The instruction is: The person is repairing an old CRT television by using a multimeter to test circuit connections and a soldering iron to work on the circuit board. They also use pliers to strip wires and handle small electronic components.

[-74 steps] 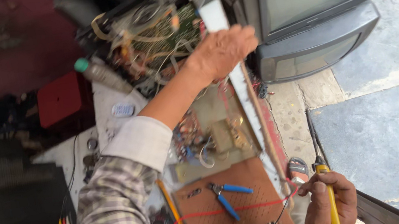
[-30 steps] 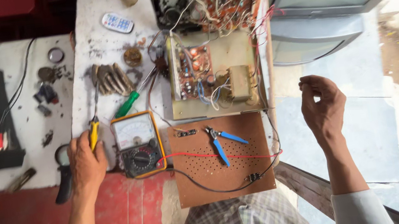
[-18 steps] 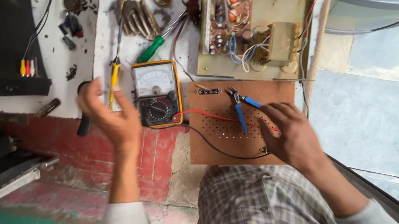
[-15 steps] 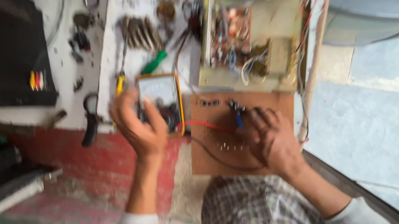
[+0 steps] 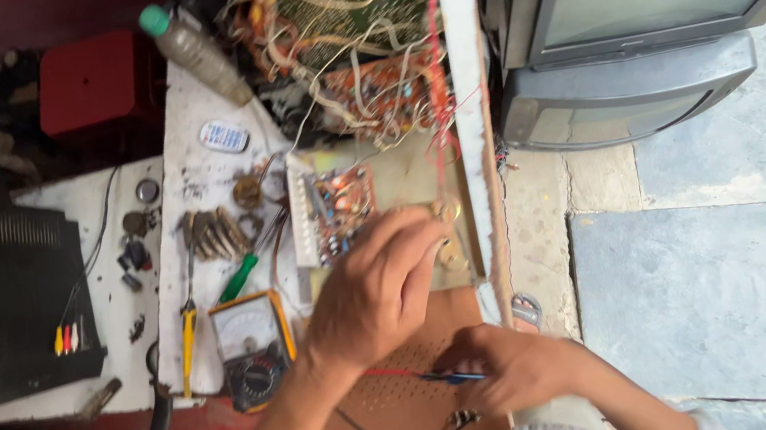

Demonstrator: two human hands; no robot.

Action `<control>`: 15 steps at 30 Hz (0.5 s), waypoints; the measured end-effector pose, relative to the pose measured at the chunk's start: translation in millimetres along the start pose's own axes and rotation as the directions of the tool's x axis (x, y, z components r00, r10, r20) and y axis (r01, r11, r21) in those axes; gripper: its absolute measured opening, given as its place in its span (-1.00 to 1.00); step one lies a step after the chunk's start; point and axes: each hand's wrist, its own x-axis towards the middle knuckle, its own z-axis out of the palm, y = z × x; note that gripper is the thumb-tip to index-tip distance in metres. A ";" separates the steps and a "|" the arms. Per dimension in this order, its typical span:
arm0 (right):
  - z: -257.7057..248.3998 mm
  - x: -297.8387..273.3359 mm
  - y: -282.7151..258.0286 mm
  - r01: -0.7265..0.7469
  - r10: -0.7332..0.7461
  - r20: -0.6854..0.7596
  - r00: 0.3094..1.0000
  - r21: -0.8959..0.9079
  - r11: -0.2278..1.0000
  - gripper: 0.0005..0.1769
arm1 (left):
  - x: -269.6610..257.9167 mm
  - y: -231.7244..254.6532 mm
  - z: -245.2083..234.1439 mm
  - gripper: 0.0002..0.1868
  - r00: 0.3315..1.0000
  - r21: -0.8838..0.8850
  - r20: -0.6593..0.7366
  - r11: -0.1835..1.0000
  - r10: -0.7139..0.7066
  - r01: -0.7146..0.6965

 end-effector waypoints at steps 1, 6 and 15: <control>-28.0 -8.9 15.7 0.003 -0.019 0.118 0.993 0.132 0.991 -0.47 | 24.2 -4.7 1.6 -0.76 0.997 -0.009 0.061 0.999 0.050 -0.049; -120.4 -37.6 87.3 0.473 -0.212 -0.461 0.861 0.575 0.667 -0.73 | 167.5 -29.7 25.4 -0.81 0.962 -0.125 0.224 0.984 0.156 -0.131; -168.3 23.6 87.7 0.526 -0.176 -0.880 0.440 0.094 0.846 -0.77 | 173.8 -24.0 39.5 -0.84 0.995 -0.124 -0.067 0.991 -0.067 0.059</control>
